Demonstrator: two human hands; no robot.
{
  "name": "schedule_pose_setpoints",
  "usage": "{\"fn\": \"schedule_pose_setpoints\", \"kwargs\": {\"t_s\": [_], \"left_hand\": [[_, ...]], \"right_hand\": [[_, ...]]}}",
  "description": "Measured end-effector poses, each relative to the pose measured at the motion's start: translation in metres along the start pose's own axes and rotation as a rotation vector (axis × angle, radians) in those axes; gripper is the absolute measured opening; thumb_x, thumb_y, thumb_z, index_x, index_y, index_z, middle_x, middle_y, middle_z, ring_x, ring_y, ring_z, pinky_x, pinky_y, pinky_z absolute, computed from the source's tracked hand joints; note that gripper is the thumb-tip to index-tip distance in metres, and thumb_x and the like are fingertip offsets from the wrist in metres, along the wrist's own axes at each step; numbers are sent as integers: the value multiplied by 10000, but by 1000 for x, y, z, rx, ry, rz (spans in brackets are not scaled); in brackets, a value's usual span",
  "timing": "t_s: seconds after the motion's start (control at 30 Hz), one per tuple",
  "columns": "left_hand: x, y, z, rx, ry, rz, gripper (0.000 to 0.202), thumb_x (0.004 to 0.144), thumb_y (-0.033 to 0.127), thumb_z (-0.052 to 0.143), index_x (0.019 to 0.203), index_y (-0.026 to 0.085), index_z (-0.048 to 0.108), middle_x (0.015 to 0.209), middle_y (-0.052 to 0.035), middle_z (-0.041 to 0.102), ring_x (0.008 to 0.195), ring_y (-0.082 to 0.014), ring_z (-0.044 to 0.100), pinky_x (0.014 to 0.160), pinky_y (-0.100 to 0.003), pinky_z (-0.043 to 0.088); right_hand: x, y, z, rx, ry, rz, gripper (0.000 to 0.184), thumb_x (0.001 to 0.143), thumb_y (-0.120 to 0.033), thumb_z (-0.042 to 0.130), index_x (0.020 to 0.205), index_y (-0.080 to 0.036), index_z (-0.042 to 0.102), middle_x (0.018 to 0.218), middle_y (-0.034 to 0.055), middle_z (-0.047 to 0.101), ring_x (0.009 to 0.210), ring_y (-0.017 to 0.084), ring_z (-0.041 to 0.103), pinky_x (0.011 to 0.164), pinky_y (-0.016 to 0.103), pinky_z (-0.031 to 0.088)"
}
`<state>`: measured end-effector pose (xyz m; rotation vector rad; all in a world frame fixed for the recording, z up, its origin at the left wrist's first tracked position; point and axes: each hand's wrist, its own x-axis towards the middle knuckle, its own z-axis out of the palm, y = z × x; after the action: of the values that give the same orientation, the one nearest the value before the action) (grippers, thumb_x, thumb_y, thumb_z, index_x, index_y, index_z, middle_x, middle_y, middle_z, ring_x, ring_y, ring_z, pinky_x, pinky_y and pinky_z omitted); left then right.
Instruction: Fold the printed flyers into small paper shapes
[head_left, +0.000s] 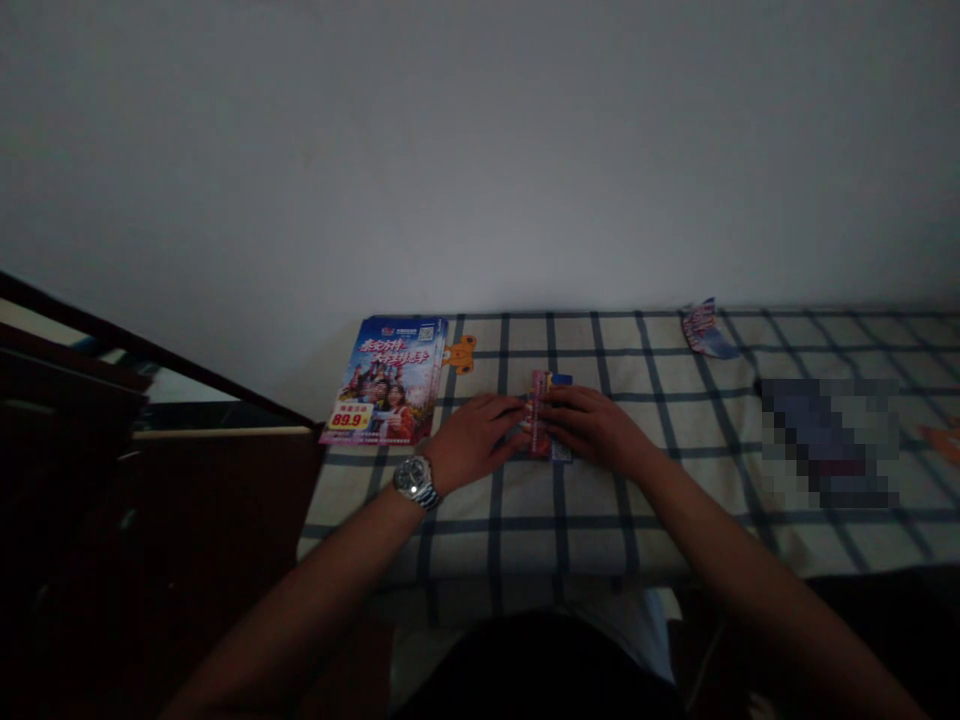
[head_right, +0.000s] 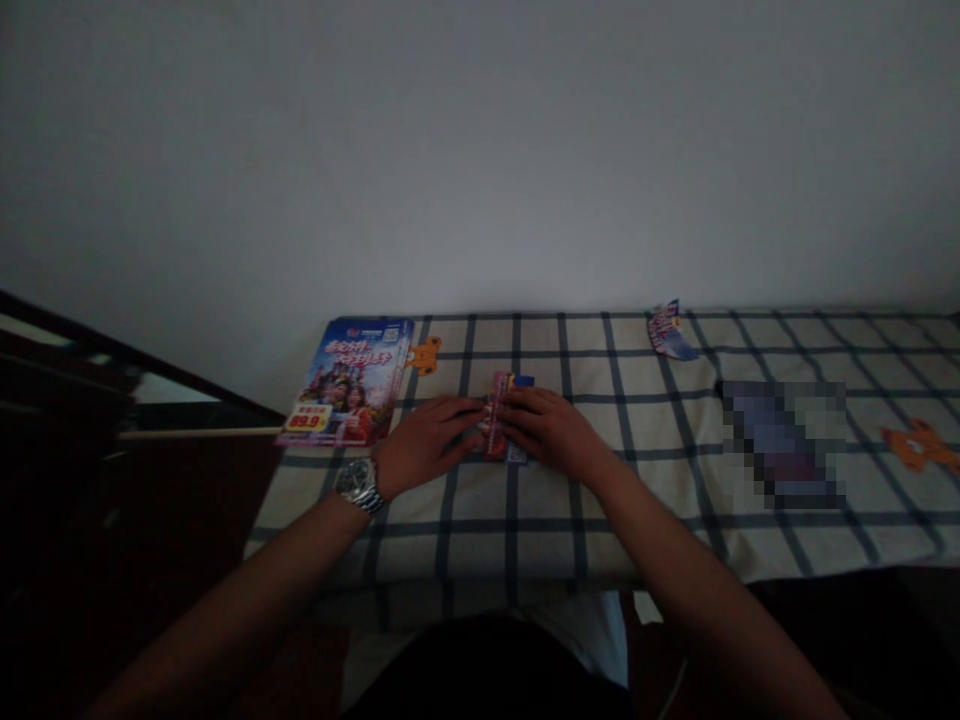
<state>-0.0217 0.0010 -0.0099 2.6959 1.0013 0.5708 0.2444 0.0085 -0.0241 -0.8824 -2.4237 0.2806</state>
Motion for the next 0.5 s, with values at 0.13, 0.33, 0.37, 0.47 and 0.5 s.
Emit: {"fn": "schedule_pose_setpoints", "kwargs": {"t_s": [0.13,0.33,0.37,0.47,0.5], "left_hand": [[-1,0,1,-5,-5,2,342,1039,372,499,1307,200,623,1320,-83,626,1213,-236,577,1073,-446,491],[-1,1,0,-26,-1,6,341,1031,361,513,1317,205,612,1312,-92,621,1214,-240,578,1069,-458,494],[-1,1,0,-25,-1,8,340,1030,358,515,1320,207,610,1313,-92,620,1212,-241,577,1069,-460,493],[-1,2,0,-3,-4,16,347,1031,352,514,1341,223,600,1323,-90,610,1201,-245,571,1056,-458,497],[-1,2,0,10,-7,18,350,1030,351,513,1347,229,598,1324,-91,605,1194,-248,570,1047,-459,501]], "right_hand": [[-1,0,1,-4,-2,-10,309,980,-303,619,1282,-279,682,1354,99,664,1268,283,614,1071,512,525],[-1,-1,1,-11,-4,-19,322,978,-305,621,1294,-280,679,1356,107,660,1264,286,614,1060,513,530],[-1,-1,0,-11,-6,-19,321,978,-304,621,1292,-274,681,1358,110,658,1264,286,613,1060,513,530],[-1,0,1,-12,-15,-6,326,979,-303,622,1299,-275,677,1371,110,648,1277,289,604,1070,522,521],[-2,0,1,-12,-15,-2,329,978,-303,623,1302,-280,675,1372,108,647,1282,291,601,1072,527,519]]}}
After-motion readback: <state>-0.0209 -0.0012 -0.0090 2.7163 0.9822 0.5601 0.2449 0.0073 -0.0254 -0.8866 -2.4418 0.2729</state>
